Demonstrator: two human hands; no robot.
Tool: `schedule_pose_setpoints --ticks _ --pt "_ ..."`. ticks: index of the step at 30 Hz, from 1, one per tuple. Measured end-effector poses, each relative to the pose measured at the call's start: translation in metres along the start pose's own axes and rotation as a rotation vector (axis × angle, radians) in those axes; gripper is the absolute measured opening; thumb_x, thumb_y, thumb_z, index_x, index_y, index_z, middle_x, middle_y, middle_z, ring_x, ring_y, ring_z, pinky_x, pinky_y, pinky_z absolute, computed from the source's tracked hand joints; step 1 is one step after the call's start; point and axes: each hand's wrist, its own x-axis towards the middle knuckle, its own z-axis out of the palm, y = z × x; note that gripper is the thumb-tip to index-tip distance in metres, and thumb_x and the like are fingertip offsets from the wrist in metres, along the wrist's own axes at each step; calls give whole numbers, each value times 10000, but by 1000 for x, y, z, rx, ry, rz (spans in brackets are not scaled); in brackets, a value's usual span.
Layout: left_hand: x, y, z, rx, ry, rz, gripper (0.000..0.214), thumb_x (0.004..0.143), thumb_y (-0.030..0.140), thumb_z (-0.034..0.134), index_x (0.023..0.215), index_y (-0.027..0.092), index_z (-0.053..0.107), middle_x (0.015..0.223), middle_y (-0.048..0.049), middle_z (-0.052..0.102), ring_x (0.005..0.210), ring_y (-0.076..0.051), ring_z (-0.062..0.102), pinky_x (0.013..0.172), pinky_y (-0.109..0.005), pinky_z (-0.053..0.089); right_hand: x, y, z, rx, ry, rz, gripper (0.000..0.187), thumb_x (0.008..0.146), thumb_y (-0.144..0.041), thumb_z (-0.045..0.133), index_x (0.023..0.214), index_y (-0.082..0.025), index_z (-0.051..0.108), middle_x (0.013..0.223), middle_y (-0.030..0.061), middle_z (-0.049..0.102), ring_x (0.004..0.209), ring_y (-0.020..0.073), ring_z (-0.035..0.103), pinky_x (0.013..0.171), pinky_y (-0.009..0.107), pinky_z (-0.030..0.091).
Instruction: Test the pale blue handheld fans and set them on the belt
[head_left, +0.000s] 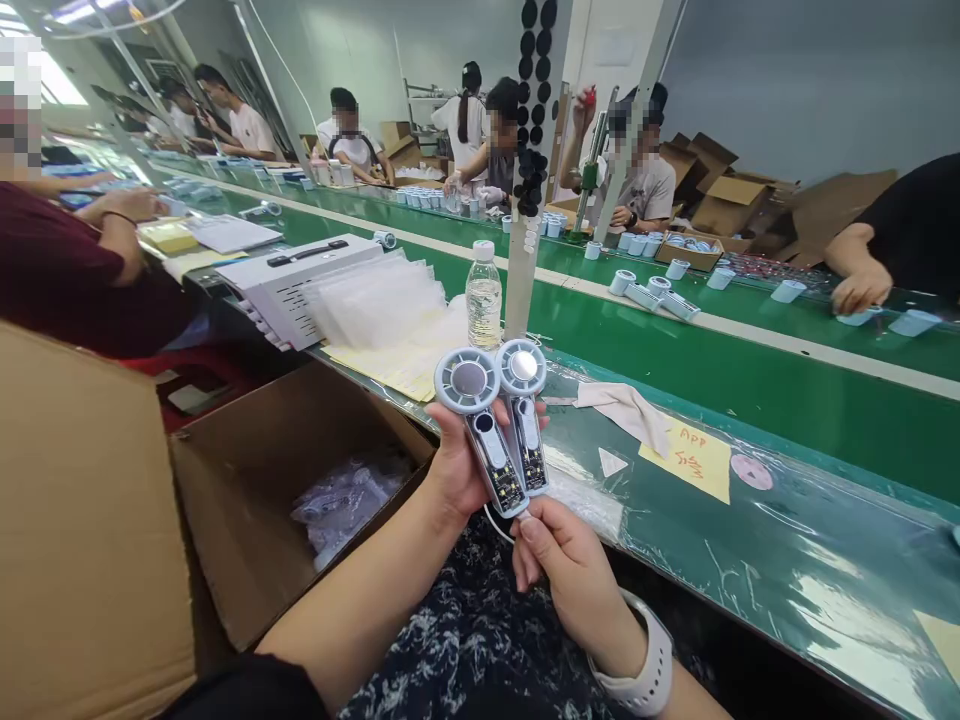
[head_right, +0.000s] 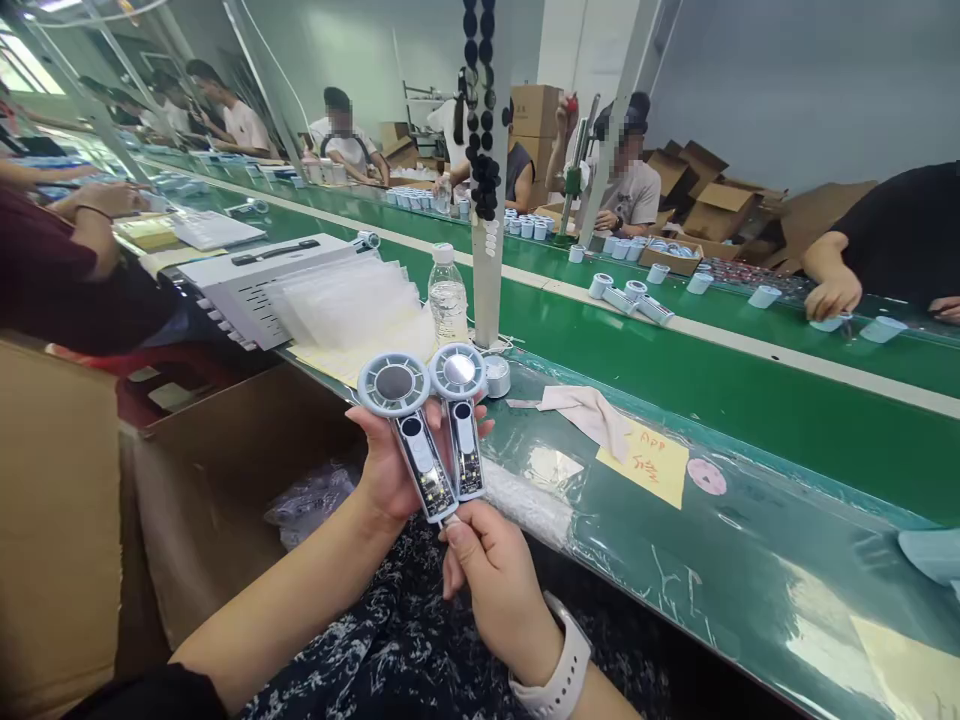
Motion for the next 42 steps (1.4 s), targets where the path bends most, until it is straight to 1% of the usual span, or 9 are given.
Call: schedule_pose_setpoints --ticks 4,7,10,13,20,27,34,39,42 --pt "-2 -7 0 58 44 38 679 534 829 687 630 158 647 880 -80 732 1031 -326 672 1007 -480 493 -5 3 10 75 74 27 521 852 -710 543 744 -202 508 423 -106 357 337 80 380 380 209 294" --pt "-3 -11 -1 91 41 48 672 540 823 694 641 161 646 901 -80 735 1079 -336 660 998 -450 497 -8 6 14 95 138 32 520 868 -710 515 752 -202 508 416 -110 352 320 76 344 374 212 261" --pt "-4 -11 -2 82 22 39 673 530 817 707 663 158 654 973 -89 740 977 -306 690 878 -400 550 -8 4 10 17 139 2 492 886 -672 522 759 -197 540 474 -66 451 429 107 450 472 237 357" --pt "-6 -8 -1 0 51 0 666 542 811 703 650 157 639 1024 -97 735 925 -268 692 800 -354 569 -9 -1 4 -177 99 -117 443 936 -585 506 764 -187 597 701 15 589 679 150 545 660 270 428" --pt "-11 1 7 -177 66 -80 625 568 778 726 657 173 598 1098 -84 707 1034 -264 665 896 -375 552 -14 -2 5 -274 35 -294 308 999 -414 446 833 -203 597 935 45 606 878 176 550 807 282 425" --pt "-15 4 6 -79 -12 -43 646 567 803 702 652 173 581 1110 -87 704 1053 -291 668 886 -387 559 -15 4 2 -190 162 -159 414 981 -509 476 724 -197 567 701 18 611 689 155 555 681 272 419" --pt "-16 -5 -2 47 -110 8 672 560 818 693 678 158 639 1023 -97 722 822 -228 688 723 -314 570 -14 11 10 97 206 -45 468 934 -608 507 680 -215 484 418 -67 441 431 129 474 520 260 376" --pt "-17 3 -3 77 -106 4 683 538 829 696 701 166 672 968 -90 731 834 -252 694 726 -339 578 -11 1 -1 -66 120 -114 425 965 -537 487 743 -188 587 667 26 636 664 160 557 674 283 423" --pt "-14 10 -3 88 -27 48 706 534 833 698 796 178 703 1040 -88 727 881 -273 697 760 -376 587 -16 -9 -6 -171 88 -255 378 975 -475 477 735 -200 576 843 44 641 779 172 554 731 290 426"
